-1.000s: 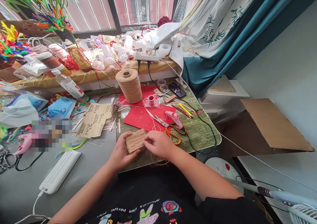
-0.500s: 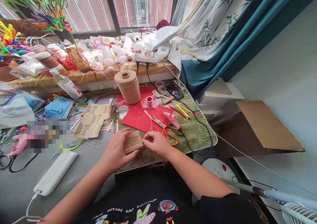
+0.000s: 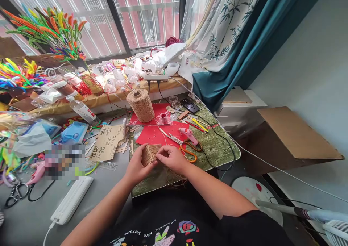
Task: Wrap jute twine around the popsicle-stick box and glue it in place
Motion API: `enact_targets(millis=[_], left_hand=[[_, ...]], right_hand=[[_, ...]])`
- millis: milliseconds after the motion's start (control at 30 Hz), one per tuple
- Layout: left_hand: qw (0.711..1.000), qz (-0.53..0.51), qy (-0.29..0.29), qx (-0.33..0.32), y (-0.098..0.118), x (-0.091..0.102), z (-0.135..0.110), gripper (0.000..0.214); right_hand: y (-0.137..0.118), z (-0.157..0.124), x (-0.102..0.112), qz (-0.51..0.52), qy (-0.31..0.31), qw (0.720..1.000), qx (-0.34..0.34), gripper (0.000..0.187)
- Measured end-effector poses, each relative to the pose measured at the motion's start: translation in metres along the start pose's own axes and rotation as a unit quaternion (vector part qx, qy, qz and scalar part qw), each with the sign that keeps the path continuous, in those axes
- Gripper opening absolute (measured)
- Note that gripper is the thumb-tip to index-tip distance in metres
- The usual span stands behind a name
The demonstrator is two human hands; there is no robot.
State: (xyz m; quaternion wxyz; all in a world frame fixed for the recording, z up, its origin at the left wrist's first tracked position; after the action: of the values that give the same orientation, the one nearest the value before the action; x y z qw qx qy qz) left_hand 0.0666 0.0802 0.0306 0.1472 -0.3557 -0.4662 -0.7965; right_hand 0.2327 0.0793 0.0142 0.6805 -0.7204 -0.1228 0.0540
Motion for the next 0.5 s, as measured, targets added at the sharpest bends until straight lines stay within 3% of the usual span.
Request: enact_targets(millis=[100, 267, 400, 500], left_hand=[[0.996, -0.083, 0.043, 0.0, -0.017, -0.007, -0.012, 0.078], [0.975, -0.208, 0.073, -0.011, -0.034, -0.014, -0.028, 0.074], [0.982, -0.173, 0.081, -0.005, -0.034, 0.006, -0.03, 0.07], [0.992, -0.116, 0.039, -0.016, -0.025, 0.018, -0.023, 0.073]], right_hand=[[-0.012, 0.002, -0.001, -0.073, 0.013, 0.997, 0.026, 0.014], [-0.028, 0.004, -0.027, -0.185, 0.0, 0.98, 0.079, 0.008], [-0.036, 0.007, -0.05, -0.269, 0.013, 0.959, 0.089, 0.013], [-0.039, 0.009, -0.06, -0.297, 0.007, 0.951, 0.083, 0.013]])
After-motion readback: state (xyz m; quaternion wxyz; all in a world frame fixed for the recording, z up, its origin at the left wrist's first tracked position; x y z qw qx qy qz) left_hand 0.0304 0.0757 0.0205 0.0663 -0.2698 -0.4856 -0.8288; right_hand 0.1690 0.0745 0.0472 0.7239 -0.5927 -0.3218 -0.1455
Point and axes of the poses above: each hand's wrist, its own z-axis towards the middle knuckle, its own x-axis out of the back of the hand, y = z × x, the point moved 9 cm from there along z, towards the middle knuckle, and after that the axes turned 5 degrees about -x, right-handed, at the moved point
